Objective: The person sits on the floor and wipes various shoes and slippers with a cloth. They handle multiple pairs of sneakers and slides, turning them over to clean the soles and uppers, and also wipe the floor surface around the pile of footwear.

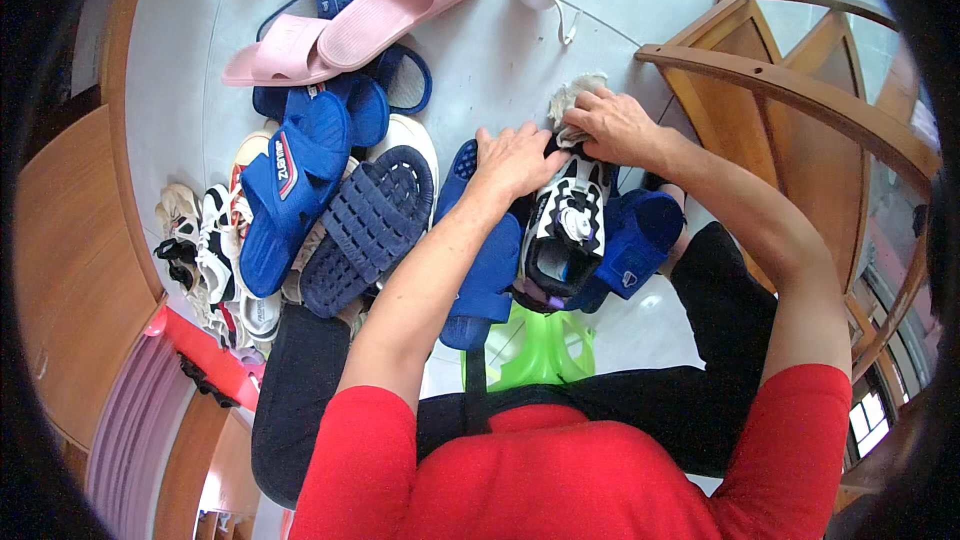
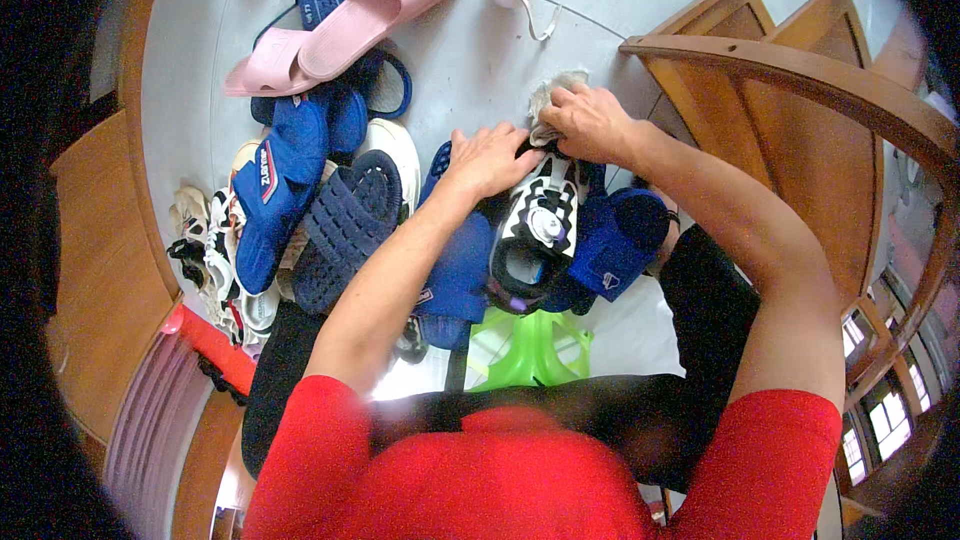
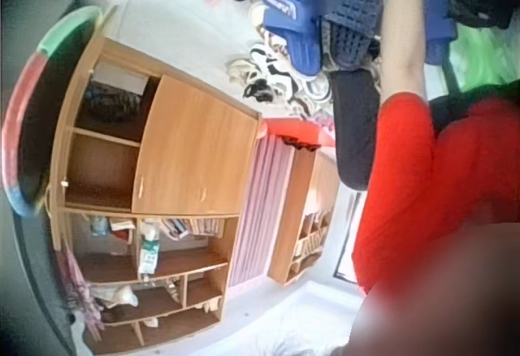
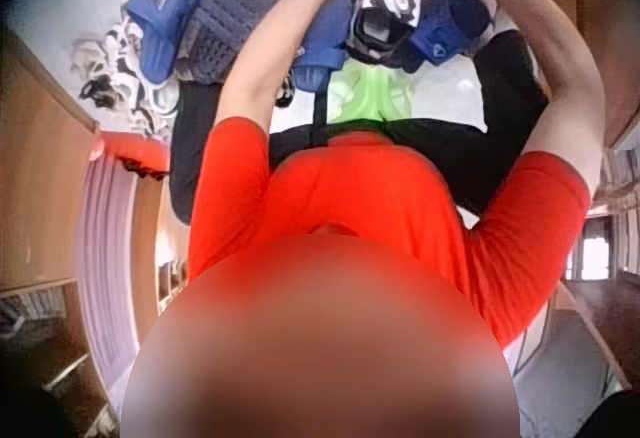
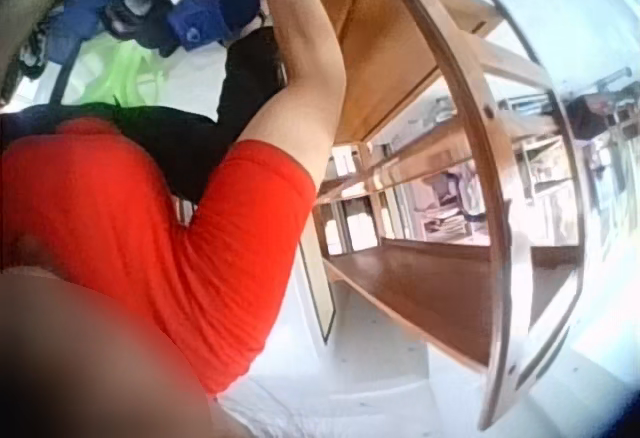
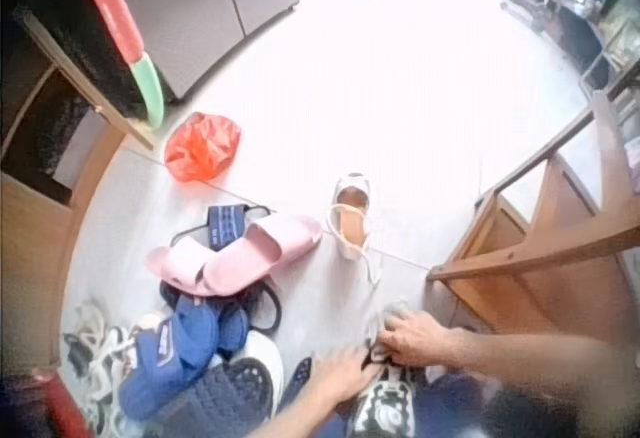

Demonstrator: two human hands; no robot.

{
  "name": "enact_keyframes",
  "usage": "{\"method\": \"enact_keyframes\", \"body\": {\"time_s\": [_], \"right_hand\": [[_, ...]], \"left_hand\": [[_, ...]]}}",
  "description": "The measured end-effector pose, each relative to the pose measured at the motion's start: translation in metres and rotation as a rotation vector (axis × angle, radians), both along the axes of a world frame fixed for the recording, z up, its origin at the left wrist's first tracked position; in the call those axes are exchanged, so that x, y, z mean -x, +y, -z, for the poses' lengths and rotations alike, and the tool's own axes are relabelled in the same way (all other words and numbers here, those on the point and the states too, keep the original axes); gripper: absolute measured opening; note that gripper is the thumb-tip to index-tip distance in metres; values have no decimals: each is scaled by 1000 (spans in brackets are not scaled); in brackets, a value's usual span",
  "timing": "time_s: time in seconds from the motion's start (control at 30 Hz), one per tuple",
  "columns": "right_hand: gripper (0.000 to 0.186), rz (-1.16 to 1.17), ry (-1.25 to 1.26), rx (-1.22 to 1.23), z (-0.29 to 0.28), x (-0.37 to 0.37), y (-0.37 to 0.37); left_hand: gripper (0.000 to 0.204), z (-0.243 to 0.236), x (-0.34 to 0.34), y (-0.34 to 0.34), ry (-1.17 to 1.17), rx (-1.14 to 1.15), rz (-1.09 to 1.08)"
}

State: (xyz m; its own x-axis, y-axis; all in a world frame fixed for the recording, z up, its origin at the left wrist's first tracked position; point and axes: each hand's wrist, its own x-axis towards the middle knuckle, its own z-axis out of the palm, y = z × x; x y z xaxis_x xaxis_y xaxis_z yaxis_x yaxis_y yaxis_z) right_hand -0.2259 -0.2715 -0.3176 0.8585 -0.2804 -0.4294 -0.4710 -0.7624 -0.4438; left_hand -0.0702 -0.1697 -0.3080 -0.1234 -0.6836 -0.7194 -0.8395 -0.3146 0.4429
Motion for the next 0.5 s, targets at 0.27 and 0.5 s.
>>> {"method": "enact_keyframes", "body": {"time_s": [0.27, 0.5], "right_hand": [[40, 57, 11, -276, -4, 18, 36], [37, -8, 27, -156, 21, 22, 25]], "left_hand": [[49, -11, 15, 36, 96, 38, -20], [32, -9, 28, 53, 14, 39, 108]]}}
